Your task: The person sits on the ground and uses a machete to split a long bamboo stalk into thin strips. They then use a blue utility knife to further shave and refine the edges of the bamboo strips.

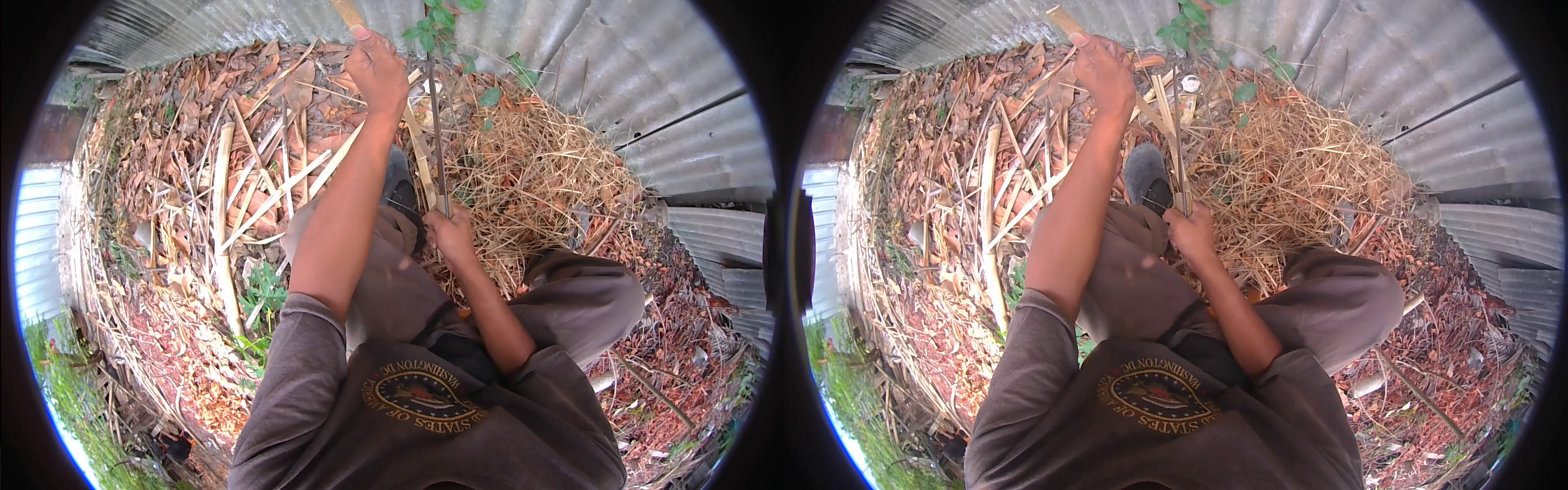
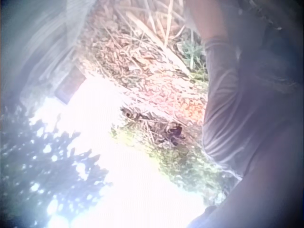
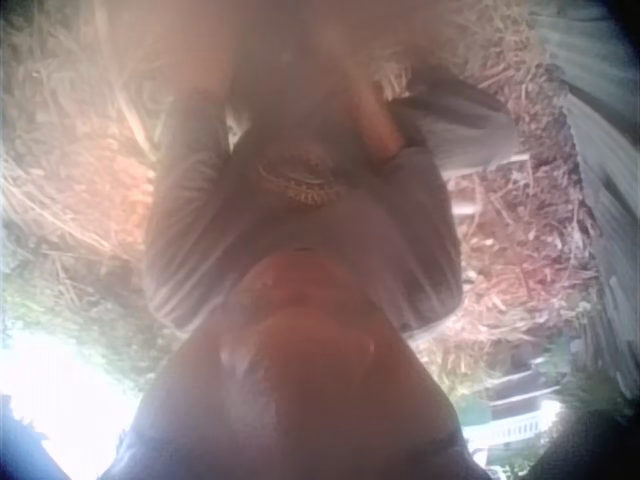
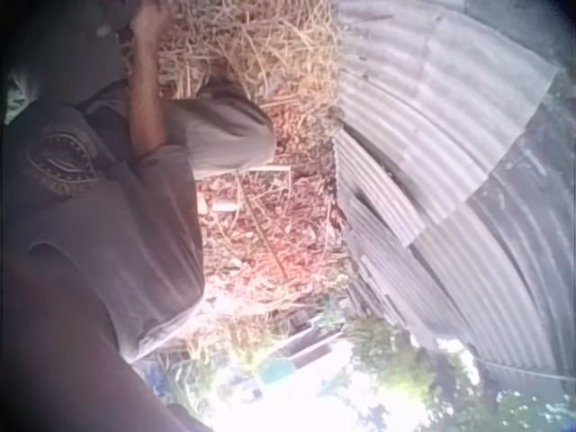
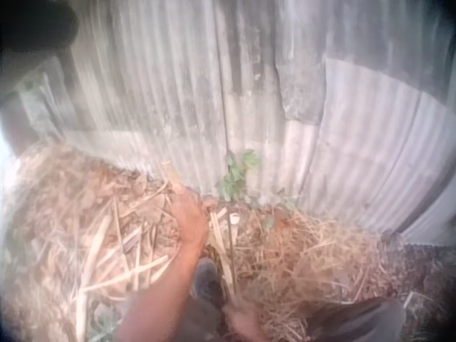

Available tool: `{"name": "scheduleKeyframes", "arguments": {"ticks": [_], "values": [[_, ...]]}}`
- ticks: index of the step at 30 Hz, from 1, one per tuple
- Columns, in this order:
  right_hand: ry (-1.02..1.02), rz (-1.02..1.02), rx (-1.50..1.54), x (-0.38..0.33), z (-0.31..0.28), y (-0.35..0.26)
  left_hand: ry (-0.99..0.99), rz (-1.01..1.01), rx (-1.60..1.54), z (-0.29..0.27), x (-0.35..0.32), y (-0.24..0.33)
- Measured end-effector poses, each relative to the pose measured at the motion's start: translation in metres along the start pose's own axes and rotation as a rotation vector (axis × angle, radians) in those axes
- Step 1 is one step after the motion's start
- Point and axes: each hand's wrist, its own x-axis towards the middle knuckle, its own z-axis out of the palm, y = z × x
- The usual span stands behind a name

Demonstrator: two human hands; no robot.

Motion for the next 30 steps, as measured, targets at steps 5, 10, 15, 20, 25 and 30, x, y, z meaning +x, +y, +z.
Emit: {"name": "scheduleKeyframes", "arguments": {"ticks": [5, 10, 15, 20, 25, 30], "values": [[0.029, 0.043, 0.008, -0.001, -0.001, -0.002, 0.019, -0.004, 0.008, 0.0, 0.0, -0.007], [-0.009, 0.039, -0.008, -0.004, -0.001, -0.007, -0.044, -0.041, -0.042, 0.005, -0.002, -0.011], [-0.04, -0.254, -0.071, -0.012, 0.003, -0.005, -0.04, -0.025, -0.027, 0.003, 0.0, -0.017], [-0.049, -0.24, -0.113, 0.011, -0.006, 0.033, -0.039, -0.002, -0.055, 0.003, 0.001, -0.016], [0.177, 0.369, -0.22, 0.027, -0.043, 0.086, -0.015, -0.015, -0.042, -0.005, 0.008, -0.021], [0.042, -0.032, -0.189, 0.025, -0.011, 0.035, -0.003, -0.068, -0.038, -0.007, 0.003, -0.013]]}}
